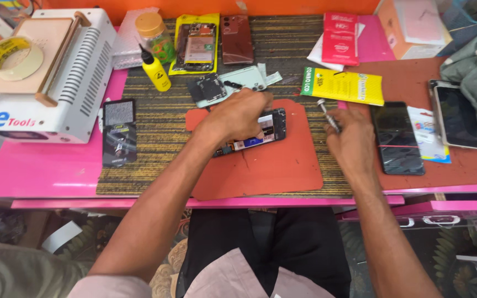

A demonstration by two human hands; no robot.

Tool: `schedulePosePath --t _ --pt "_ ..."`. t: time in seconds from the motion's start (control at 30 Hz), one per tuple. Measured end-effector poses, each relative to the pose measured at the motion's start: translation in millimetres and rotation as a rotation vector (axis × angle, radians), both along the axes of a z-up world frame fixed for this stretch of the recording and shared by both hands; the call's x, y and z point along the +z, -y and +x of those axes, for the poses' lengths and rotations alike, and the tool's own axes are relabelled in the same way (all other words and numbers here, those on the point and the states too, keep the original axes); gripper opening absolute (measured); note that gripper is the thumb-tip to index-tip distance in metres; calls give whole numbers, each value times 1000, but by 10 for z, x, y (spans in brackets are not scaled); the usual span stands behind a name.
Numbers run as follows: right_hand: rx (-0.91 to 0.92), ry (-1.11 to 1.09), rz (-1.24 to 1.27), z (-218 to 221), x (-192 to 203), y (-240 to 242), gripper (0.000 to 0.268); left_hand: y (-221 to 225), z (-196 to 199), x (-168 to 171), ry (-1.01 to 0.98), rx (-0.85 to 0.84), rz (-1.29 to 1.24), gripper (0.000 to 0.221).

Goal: The person uses a screwdriver to remove screws from a disassembled smartphone lying on a red mat. They carefully unscrew multiple fasteners around the device's internal frame and place them aside.

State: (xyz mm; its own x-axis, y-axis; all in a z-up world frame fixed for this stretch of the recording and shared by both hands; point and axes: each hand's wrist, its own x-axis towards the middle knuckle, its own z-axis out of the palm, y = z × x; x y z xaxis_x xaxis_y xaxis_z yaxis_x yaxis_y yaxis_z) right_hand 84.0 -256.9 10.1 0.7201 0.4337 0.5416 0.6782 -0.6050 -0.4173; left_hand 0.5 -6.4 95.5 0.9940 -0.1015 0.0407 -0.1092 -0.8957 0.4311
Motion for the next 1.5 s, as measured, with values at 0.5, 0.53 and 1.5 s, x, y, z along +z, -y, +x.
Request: schedulePosePath --t 0.5,0.53,1.5 --pt "362 -371 807 -485 376 -403 41 569 -397 -110 403 335 -785 34" --pt "367 -355 813 -486 367 -410 41 577 -405 -129 410 340 -784 34" --pt "319 -834 805 -261 355 -151 25 321 -324 -232 315 387 -1047 43"
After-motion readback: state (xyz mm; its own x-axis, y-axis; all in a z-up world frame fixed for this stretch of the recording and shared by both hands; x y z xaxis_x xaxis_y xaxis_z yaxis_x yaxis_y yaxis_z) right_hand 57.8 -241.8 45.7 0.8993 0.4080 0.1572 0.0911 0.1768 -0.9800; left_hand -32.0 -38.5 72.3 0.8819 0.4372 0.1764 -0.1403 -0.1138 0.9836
